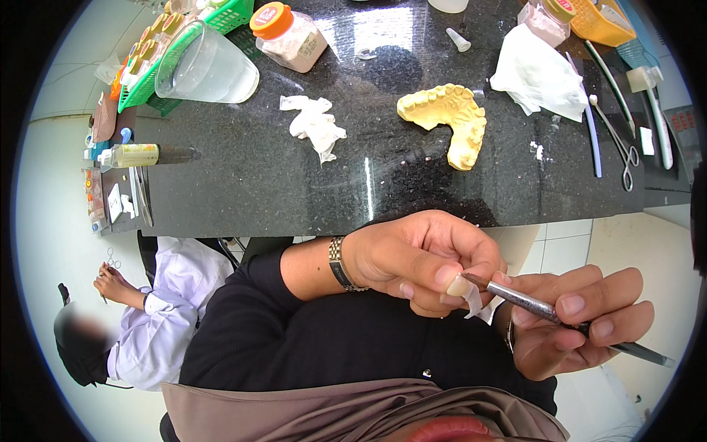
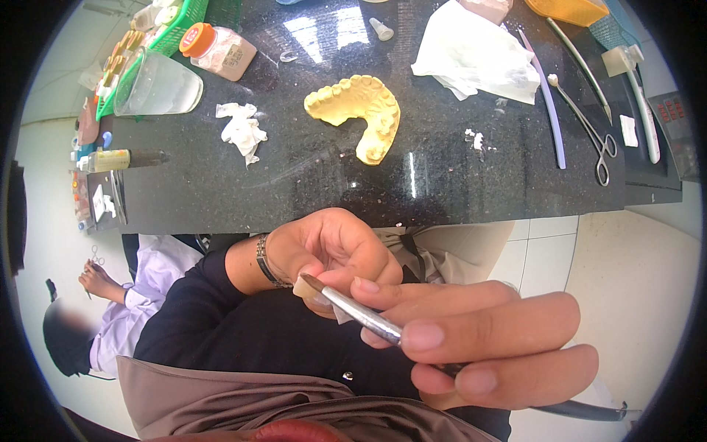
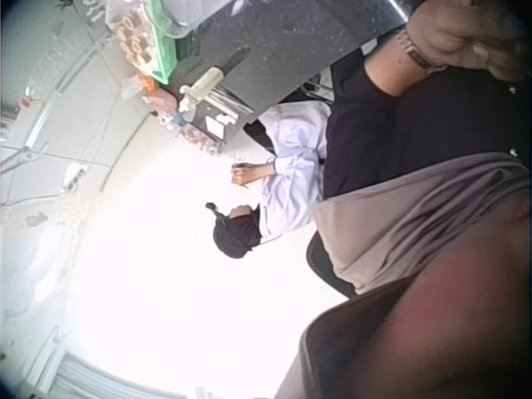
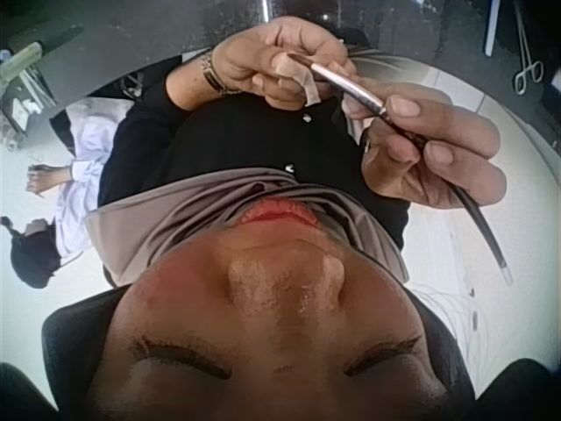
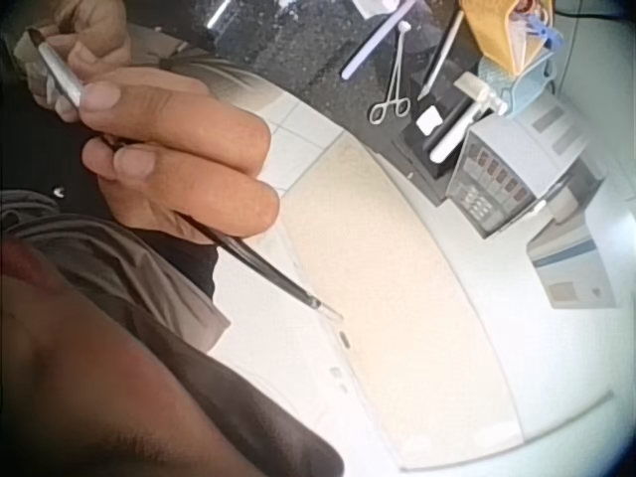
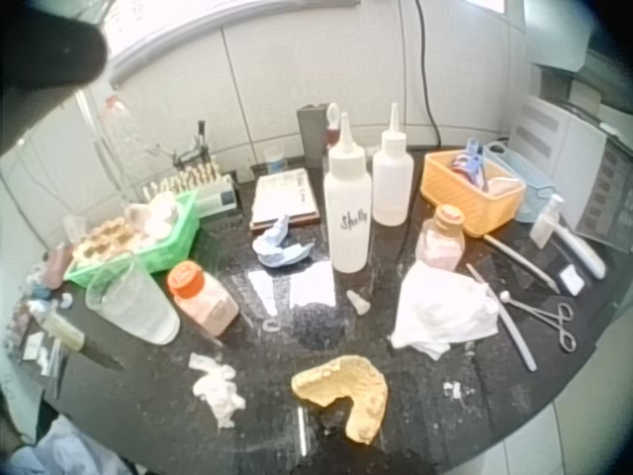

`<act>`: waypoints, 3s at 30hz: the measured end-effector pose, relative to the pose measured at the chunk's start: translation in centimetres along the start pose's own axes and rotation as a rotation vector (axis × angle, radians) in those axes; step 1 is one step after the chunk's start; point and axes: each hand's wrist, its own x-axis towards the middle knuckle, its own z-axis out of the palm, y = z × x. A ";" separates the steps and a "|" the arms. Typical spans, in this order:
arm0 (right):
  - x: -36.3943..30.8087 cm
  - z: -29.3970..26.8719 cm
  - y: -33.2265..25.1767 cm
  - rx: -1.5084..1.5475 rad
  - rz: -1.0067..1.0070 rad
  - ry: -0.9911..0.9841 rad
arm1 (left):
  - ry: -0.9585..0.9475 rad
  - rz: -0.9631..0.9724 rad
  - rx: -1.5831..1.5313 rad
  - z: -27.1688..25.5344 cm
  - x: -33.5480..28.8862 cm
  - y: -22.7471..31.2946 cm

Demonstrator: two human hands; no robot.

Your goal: The person uses a metal tool to scrape and shape a yellow dental cast held in their left hand. They then switch to a small brush to apply a white substance to a small, separate white object, repeatedly dipping the brush into a container on the table. The person works at a cluttered workbench with various dental tools and materials visible.

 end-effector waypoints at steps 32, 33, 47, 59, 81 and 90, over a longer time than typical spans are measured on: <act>-0.4 -1.5 0.2 0.024 -0.025 0.066 | 0.007 0.001 0.026 -1.0 1.5 -0.8; -0.4 -1.4 0.1 0.024 -0.017 0.064 | 0.001 0.007 0.020 -1.0 1.4 -0.8; -0.8 -3.1 0.3 0.058 -0.045 0.025 | -0.005 0.010 0.040 -1.3 1.7 -1.1; -0.9 -2.8 0.2 0.052 -0.038 0.054 | -0.007 0.010 0.041 -1.5 1.9 -1.2; -0.6 -2.3 0.1 0.049 -0.002 0.029 | 0.004 0.015 0.036 -1.1 1.5 -0.8; -0.3 -1.8 -0.2 0.052 0.035 0.014 | 0.000 0.022 -0.001 -0.5 1.1 -0.3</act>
